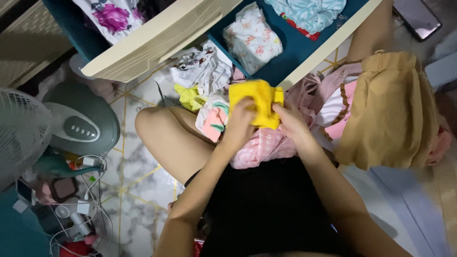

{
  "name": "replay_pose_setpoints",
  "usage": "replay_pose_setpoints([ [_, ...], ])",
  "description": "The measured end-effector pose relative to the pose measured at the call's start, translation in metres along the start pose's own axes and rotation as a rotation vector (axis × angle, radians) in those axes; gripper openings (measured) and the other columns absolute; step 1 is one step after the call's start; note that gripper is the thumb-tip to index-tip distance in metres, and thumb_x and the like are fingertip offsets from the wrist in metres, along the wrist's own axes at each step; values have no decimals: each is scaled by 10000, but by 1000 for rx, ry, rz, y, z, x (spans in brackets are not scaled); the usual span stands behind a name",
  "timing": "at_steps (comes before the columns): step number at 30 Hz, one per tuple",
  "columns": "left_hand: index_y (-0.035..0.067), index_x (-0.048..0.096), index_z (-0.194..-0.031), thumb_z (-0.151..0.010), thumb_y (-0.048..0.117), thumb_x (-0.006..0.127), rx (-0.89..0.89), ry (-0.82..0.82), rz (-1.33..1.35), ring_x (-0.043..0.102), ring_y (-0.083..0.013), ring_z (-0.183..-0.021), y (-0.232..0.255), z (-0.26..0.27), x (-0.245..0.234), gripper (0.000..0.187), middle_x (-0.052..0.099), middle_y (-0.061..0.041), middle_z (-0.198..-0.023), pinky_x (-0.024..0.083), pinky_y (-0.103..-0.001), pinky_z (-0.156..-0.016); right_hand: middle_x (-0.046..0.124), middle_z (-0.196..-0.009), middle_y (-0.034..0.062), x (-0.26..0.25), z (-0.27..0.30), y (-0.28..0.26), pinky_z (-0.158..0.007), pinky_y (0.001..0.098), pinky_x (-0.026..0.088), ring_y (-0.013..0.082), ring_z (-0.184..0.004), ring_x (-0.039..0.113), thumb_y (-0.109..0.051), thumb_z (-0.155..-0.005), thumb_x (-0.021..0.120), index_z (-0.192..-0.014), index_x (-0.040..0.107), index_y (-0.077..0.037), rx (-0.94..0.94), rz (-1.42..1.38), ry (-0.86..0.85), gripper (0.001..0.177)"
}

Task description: Folding several items of small clothing and placing them into a drawer.

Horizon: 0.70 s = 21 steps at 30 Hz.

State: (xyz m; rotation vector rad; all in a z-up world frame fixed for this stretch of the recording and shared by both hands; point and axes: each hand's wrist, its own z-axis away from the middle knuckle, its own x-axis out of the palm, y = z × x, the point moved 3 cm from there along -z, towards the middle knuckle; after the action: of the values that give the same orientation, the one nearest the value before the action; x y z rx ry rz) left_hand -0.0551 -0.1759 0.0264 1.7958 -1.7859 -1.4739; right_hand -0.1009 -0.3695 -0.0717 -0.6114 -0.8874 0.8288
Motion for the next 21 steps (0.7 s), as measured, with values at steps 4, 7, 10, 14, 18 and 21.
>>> replay_pose_setpoints([
  [4, 68, 500, -1073, -800, -49, 692, 43, -173, -15, 511, -437, -1314, -1, 2, 20, 354, 513, -202, -1351, 449, -487, -1117, 662, -1235, 65, 6, 7, -11, -917, 342, 562, 199, -1100, 673, -135, -987, 615, -1346, 572, -11, -48, -99, -25, 382],
  [7, 59, 492, -1048, -794, -47, 685, 20, -145, 29, 484, -452, -1358, 0, 0, 17, 336, 497, -212, -1350, 437, -507, -1133, 656, -1244, 59, 16, 17, -20, -921, 317, 548, 172, -1104, 663, -223, -1029, 597, -1353, 575, -25, 33, -133, 23, 380],
  [10, 55, 504, -1075, -767, -41, 686, 78, -206, 11, 462, -449, -1423, 5, -7, 7, 370, 514, -184, -1391, 417, -517, -1198, 638, -1222, 55, 30, 21, -32, -919, 302, 544, 144, -1081, 643, -300, -1062, 555, -1356, 552, -57, -82, -60, -43, 381],
  [14, 84, 547, -1123, -820, 129, 766, 98, -308, 32, 432, -450, -1415, 14, -15, -8, 376, 523, -180, -1386, 314, -556, -1182, 639, -1234, 35, 33, 22, -41, -931, 273, 523, 115, -1094, 624, -152, -988, 682, -1332, 555, -33, -277, 313, -86, 386],
  [18, 89, 496, -1331, -994, 217, 701, -102, 27, 263, 462, -285, -1486, -37, 6, -11, 414, 537, -115, -1462, 352, -437, -1290, 704, -1217, 43, 46, 35, -64, -944, 268, 533, 131, -1079, 664, -120, -970, 676, -1315, 600, -8, -327, 510, 8, 371],
  [21, 47, 373, -1489, -998, 300, 696, -403, 235, 571, 413, -253, -1449, -68, 9, -18, 640, 458, -121, -1490, 284, -399, -1256, 692, -1240, 59, 55, 44, -76, -973, 280, 524, 139, -1110, 660, -69, -958, 671, -1338, 588, -4, -331, 412, 17, 394],
])
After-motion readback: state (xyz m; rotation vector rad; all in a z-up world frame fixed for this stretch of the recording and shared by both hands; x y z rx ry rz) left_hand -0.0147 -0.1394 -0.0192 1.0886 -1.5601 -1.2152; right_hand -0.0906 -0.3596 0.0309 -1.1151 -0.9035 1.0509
